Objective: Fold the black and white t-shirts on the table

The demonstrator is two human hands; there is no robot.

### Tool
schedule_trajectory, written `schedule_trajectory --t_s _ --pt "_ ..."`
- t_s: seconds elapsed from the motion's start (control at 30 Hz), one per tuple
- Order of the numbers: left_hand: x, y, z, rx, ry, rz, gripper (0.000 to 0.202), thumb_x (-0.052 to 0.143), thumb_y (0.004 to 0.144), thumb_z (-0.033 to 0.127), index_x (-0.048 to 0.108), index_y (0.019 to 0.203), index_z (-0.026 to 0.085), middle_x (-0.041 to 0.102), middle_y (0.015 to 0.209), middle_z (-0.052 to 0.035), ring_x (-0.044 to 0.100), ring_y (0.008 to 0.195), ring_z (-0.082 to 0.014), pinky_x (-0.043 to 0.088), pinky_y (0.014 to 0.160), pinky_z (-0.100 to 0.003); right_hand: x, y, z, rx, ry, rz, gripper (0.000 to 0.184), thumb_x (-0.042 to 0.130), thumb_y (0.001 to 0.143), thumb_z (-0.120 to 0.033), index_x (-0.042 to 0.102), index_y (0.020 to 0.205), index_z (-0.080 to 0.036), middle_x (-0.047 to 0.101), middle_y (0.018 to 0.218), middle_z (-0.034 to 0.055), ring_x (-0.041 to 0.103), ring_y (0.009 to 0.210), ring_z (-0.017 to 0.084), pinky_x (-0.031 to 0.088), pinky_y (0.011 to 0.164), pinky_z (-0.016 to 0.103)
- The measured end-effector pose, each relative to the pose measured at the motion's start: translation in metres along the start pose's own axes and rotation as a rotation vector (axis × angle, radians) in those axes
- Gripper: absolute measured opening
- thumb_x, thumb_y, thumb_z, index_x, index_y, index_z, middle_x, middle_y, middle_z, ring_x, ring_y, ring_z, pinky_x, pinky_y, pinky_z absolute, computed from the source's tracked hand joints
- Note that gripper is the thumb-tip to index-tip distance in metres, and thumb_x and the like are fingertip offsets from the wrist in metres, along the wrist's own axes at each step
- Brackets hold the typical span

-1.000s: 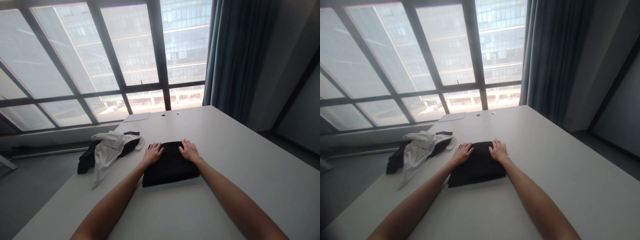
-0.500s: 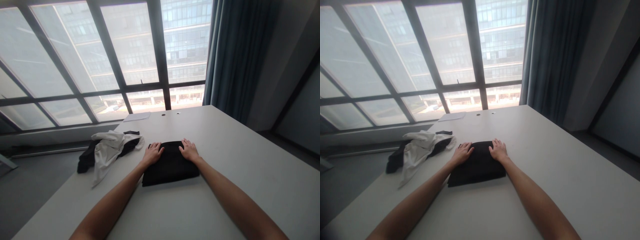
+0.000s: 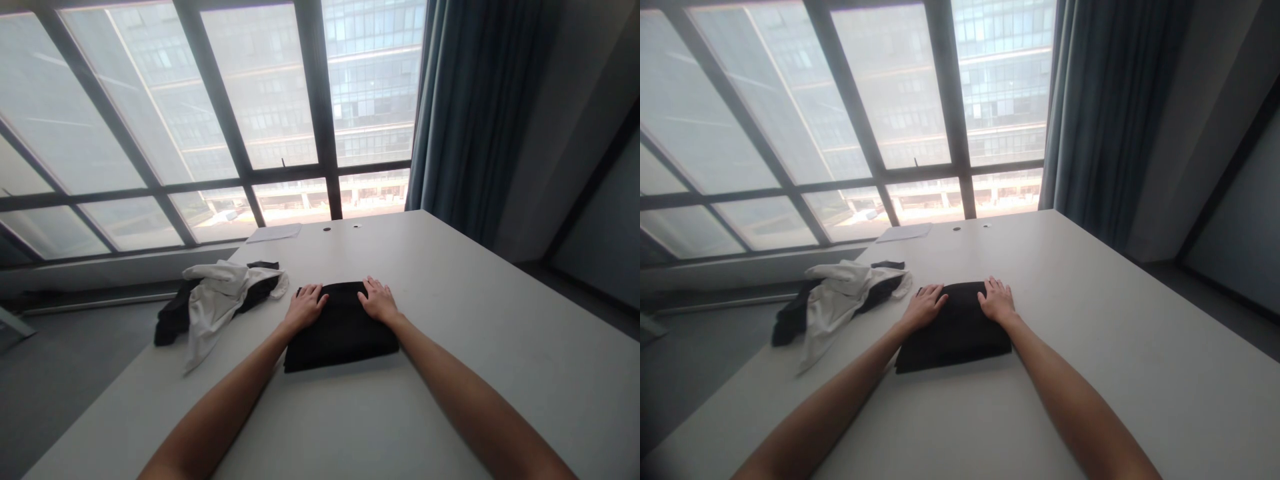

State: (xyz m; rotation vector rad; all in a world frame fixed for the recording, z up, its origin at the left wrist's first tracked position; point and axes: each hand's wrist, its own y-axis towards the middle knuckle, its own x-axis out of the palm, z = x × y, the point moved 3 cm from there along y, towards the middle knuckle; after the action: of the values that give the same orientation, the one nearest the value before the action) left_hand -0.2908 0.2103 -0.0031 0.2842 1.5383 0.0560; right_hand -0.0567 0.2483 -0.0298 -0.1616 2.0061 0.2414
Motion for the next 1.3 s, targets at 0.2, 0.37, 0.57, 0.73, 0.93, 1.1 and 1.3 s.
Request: schedule_trajectory --t_s 0.2,0.37,0.57,0.73,0.93,1.1,1.3 --pt "-0.0012 -0.0007 0.0006 -0.004 0.000 0.000 0.053 0.028 0.105 0.050 0.045 0.147 0.022 0.050 0.148 -0.0086 0.040 0.138 -0.0278 0.033 0.110 -0.045 0.0001 -0.0001 0.0003 -0.003 -0.002 0.003 0.065 0.033 0.099 -0.049 0.032 0.155 -0.017 0.022 0.164 0.0085 0.021 0.149 0.027 0.013 0.120 0.048" --pt "-0.0001 -0.0003 0.0001 -0.005 -0.002 -0.006 0.053 0.028 0.105 0.051 0.045 0.147 0.022 0.049 0.149 -0.0087 0.040 0.139 -0.0274 0.032 0.111 -0.046 -0.0007 -0.0003 0.0000 -0.007 0.004 0.007 0.065 0.034 0.099 -0.048 0.033 0.155 -0.016 0.023 0.164 0.0085 0.022 0.149 0.028 0.013 0.120 0.049" --pt "-0.0003 -0.0006 0.0001 -0.004 0.002 -0.009 0.054 0.028 0.104 0.051 0.044 0.147 0.022 0.049 0.149 -0.0090 0.039 0.139 -0.0285 0.033 0.111 -0.047 -0.0001 -0.0001 0.0006 -0.005 0.001 0.009 0.065 0.034 0.099 -0.049 0.033 0.155 -0.016 0.023 0.164 0.0089 0.022 0.149 0.027 0.013 0.120 0.048" --pt "-0.0017 -0.0009 0.0008 -0.007 0.005 -0.017 0.054 0.028 0.105 0.051 0.044 0.147 0.022 0.049 0.148 -0.0090 0.040 0.139 -0.0285 0.034 0.110 -0.048 -0.0021 -0.0016 -0.0006 -0.012 0.013 0.021 0.065 0.035 0.098 -0.048 0.035 0.154 -0.015 0.024 0.163 0.0087 0.024 0.148 0.028 0.015 0.120 0.050" --pt "0.0032 0.0006 -0.0021 0.001 0.001 0.001 0.053 0.028 0.104 0.051 0.044 0.147 0.024 0.049 0.149 -0.0087 0.040 0.139 -0.0278 0.033 0.110 -0.046 -0.0033 -0.0025 -0.0020 -0.013 0.008 0.025 0.064 0.036 0.098 -0.047 0.036 0.154 -0.015 0.025 0.163 0.0092 0.024 0.148 0.028 0.015 0.119 0.050" --pt "0.0034 0.0005 -0.0025 -0.006 -0.004 -0.006 0.054 0.028 0.104 0.051 0.044 0.147 0.023 0.048 0.149 -0.0090 0.039 0.139 -0.0278 0.033 0.111 -0.047 -0.0014 -0.0013 -0.0008 -0.010 0.003 0.018 0.064 0.036 0.098 -0.047 0.035 0.154 -0.015 0.024 0.163 0.0093 0.023 0.148 0.028 0.015 0.119 0.050" --pt "-0.0011 -0.0005 -0.0003 -0.008 -0.001 -0.018 0.053 0.028 0.104 0.050 0.043 0.147 0.022 0.048 0.149 -0.0088 0.038 0.140 -0.0274 0.032 0.111 -0.048 -0.0012 -0.0011 -0.0008 -0.011 -0.017 0.006 0.064 0.034 0.099 -0.047 0.034 0.154 -0.016 0.022 0.164 0.0096 0.022 0.149 0.027 0.014 0.119 0.049"
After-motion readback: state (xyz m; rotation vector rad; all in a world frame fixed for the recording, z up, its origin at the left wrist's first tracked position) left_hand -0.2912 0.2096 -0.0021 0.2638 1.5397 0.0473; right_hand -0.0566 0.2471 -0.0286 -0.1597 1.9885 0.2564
